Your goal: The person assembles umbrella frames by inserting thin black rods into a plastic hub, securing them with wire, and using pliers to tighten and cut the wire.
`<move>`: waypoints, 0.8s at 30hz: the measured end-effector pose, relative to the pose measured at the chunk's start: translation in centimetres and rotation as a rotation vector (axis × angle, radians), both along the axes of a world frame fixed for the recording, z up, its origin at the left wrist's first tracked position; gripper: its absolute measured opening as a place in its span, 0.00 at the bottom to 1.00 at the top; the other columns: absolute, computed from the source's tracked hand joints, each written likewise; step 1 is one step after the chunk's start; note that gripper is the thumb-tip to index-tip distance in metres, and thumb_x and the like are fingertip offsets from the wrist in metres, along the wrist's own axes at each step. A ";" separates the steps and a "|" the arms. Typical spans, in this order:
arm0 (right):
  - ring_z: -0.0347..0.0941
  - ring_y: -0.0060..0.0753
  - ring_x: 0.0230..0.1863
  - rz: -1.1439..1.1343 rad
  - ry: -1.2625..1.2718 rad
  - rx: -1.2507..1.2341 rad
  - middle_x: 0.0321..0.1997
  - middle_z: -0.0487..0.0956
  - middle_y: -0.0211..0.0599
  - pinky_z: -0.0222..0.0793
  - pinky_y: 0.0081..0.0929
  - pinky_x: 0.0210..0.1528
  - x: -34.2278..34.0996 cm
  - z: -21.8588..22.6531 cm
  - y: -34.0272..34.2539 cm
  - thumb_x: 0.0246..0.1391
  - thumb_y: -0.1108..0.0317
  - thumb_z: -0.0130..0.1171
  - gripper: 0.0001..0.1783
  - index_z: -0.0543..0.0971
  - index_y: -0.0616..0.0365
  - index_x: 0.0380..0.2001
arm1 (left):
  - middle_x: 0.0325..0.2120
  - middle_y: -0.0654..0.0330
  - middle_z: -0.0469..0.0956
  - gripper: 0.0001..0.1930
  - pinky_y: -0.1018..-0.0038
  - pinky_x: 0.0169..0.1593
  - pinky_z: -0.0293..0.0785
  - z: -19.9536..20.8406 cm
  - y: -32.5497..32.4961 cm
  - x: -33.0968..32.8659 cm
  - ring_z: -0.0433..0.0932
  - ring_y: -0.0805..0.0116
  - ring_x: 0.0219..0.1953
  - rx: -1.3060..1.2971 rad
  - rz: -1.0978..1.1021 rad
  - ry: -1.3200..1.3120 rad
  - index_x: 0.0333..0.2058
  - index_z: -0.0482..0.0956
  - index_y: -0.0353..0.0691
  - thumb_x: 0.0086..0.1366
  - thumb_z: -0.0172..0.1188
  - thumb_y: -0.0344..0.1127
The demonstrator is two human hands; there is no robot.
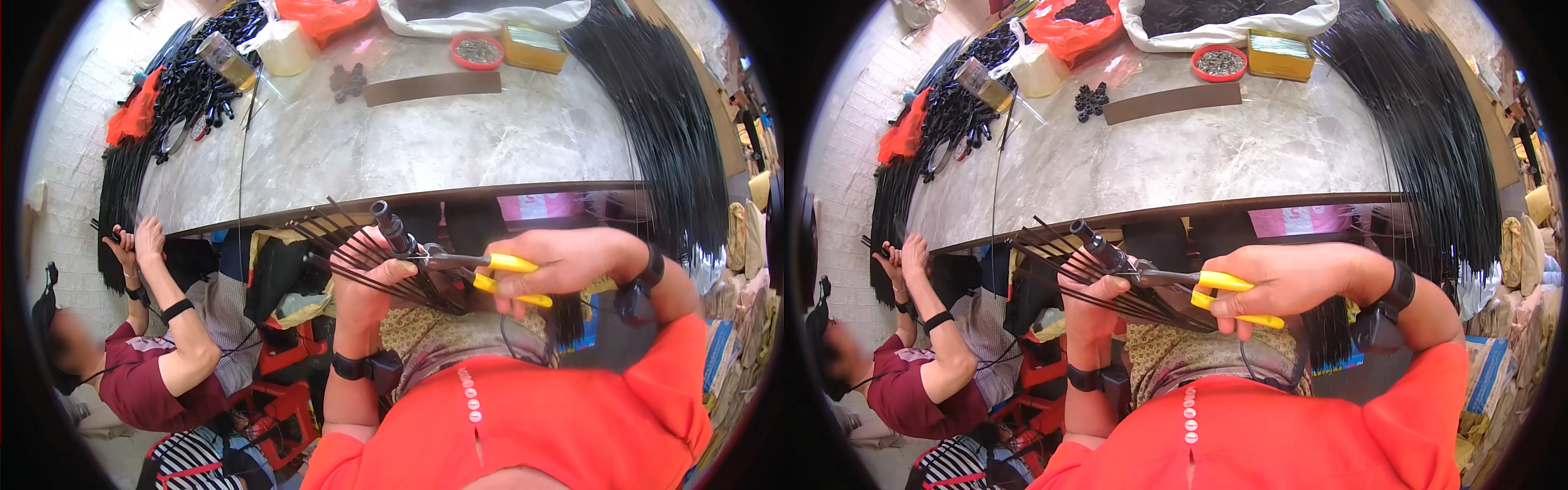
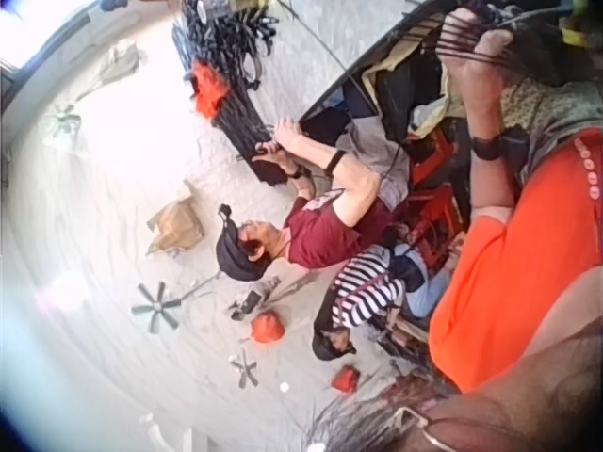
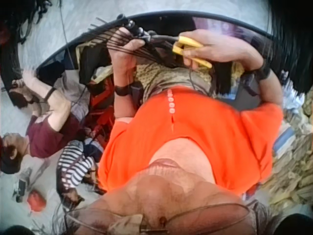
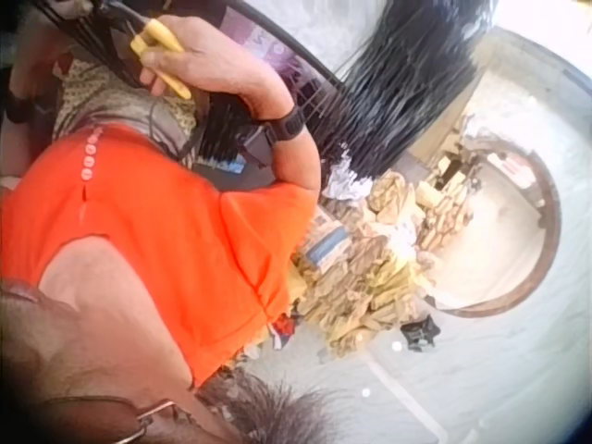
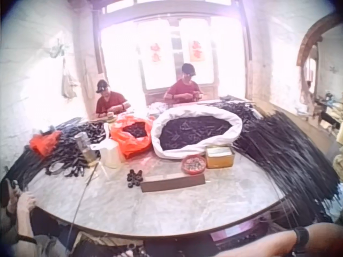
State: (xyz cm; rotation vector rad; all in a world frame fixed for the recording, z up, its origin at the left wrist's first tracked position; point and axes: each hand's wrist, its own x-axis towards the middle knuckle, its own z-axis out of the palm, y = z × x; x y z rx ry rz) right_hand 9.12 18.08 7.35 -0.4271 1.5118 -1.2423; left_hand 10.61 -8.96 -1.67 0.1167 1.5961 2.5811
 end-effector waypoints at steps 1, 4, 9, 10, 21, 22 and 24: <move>0.79 0.24 0.34 -0.009 0.056 0.054 0.35 0.79 0.33 0.72 0.25 0.35 0.3 0.2 -0.3 0.69 0.59 0.49 0.16 0.71 0.62 0.48 | 0.30 0.56 0.82 0.16 0.69 0.38 0.82 0.2 0.1 -0.1 0.83 0.64 0.33 0.026 -0.011 -0.019 0.33 0.77 0.34 0.46 0.71 0.17; 0.78 0.24 0.31 -0.053 0.178 0.121 0.33 0.79 0.33 0.71 0.27 0.32 1.6 -0.1 -1.0 0.69 0.59 0.49 0.14 0.70 0.61 0.45 | 0.30 0.55 0.82 0.16 0.67 0.39 0.82 0.0 -0.2 -0.3 0.84 0.62 0.35 0.040 -0.052 -0.044 0.33 0.77 0.34 0.46 0.71 0.16; 0.74 0.27 0.24 -0.129 0.358 0.195 0.25 0.76 0.34 0.70 0.29 0.28 2.5 -0.6 -0.8 0.68 0.60 0.51 0.13 0.70 0.61 0.41 | 0.30 0.54 0.82 0.14 0.64 0.39 0.83 -0.1 0.2 -0.7 0.84 0.60 0.33 0.056 -0.050 -0.001 0.33 0.77 0.33 0.47 0.69 0.17; 0.74 0.27 0.24 -0.104 0.342 0.214 0.25 0.75 0.34 0.70 0.30 0.28 2.0 0.2 -0.6 0.68 0.60 0.51 0.13 0.70 0.62 0.40 | 0.30 0.54 0.82 0.14 0.64 0.39 0.83 0.2 0.3 -0.5 0.84 0.60 0.33 0.029 -0.038 0.003 0.33 0.77 0.33 0.47 0.69 0.17; 0.76 0.30 0.21 0.217 0.363 0.419 0.25 0.78 0.36 0.72 0.33 0.29 -2.0 6.4 -0.6 0.66 0.56 0.52 0.19 0.74 0.65 0.39 | 0.30 0.58 0.82 0.12 0.73 0.39 0.77 1.3 1.2 0.4 0.81 0.70 0.32 -0.003 0.035 0.016 0.32 0.80 0.33 0.47 0.71 0.17; 0.76 0.30 0.21 0.236 0.371 0.420 0.24 0.78 0.36 0.72 0.32 0.28 -2.2 6.5 -0.7 0.66 0.56 0.52 0.19 0.74 0.65 0.39 | 0.30 0.59 0.82 0.13 0.74 0.38 0.77 1.2 1.3 0.5 0.80 0.71 0.32 -0.001 0.042 0.017 0.32 0.80 0.34 0.47 0.71 0.17; 0.76 0.29 0.21 0.291 0.359 0.489 0.24 0.78 0.35 0.71 0.31 0.27 -2.8 7.3 -1.1 0.65 0.56 0.52 0.19 0.75 0.66 0.37 | 0.30 0.60 0.82 0.13 0.75 0.38 0.77 0.8 1.3 0.6 0.80 0.73 0.32 0.011 0.045 0.023 0.32 0.80 0.34 0.47 0.71 0.16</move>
